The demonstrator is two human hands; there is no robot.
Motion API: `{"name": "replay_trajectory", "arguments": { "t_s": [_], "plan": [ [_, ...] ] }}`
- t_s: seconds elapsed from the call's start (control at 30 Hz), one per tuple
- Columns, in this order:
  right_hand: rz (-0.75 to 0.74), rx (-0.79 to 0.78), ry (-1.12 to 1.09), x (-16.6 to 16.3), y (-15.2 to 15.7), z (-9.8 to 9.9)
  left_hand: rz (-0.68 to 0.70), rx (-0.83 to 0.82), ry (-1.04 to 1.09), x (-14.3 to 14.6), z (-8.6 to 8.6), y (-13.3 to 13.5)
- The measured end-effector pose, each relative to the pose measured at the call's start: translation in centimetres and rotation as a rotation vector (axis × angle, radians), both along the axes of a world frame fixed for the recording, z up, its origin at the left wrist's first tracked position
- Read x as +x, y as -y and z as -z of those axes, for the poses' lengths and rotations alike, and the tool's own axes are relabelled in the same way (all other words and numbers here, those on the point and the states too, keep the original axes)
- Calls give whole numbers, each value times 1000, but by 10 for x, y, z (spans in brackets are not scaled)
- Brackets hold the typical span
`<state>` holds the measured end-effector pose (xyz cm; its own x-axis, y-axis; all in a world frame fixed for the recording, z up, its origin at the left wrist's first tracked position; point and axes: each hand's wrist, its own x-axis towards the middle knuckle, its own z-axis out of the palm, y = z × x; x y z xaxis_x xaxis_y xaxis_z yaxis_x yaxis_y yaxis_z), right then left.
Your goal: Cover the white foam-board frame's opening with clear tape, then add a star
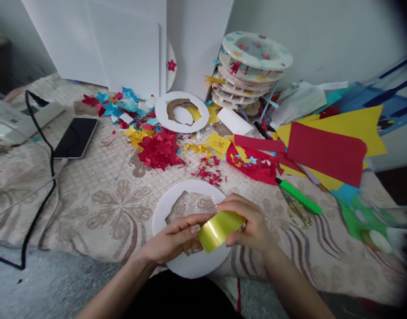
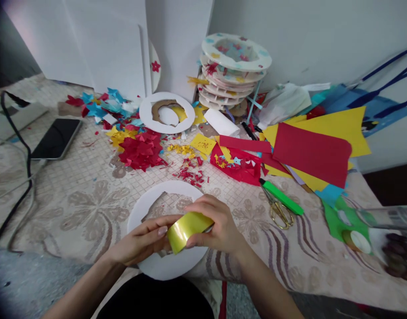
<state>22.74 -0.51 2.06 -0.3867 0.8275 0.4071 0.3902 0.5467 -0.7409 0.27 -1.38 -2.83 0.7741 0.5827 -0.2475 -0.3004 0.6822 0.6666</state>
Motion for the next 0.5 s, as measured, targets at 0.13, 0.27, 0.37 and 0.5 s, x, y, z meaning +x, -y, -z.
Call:
{"name": "replay_trajectory", "arguments": {
  "t_s": [0.13,0.27,0.37,0.5],
  "plan": [
    [-8,14,9,-1,1,-1,6,19,-43,0,0,-1],
    [-8,37,18,-3,1,-1,-6,2,-27,2,-1,-1],
    [-5,65,31,-4,1,0,-29,7,-41,4,-2,1],
    [-1,68,21,-5,2,0,-67,-28,-16,3,-3,3]
  ]
}}
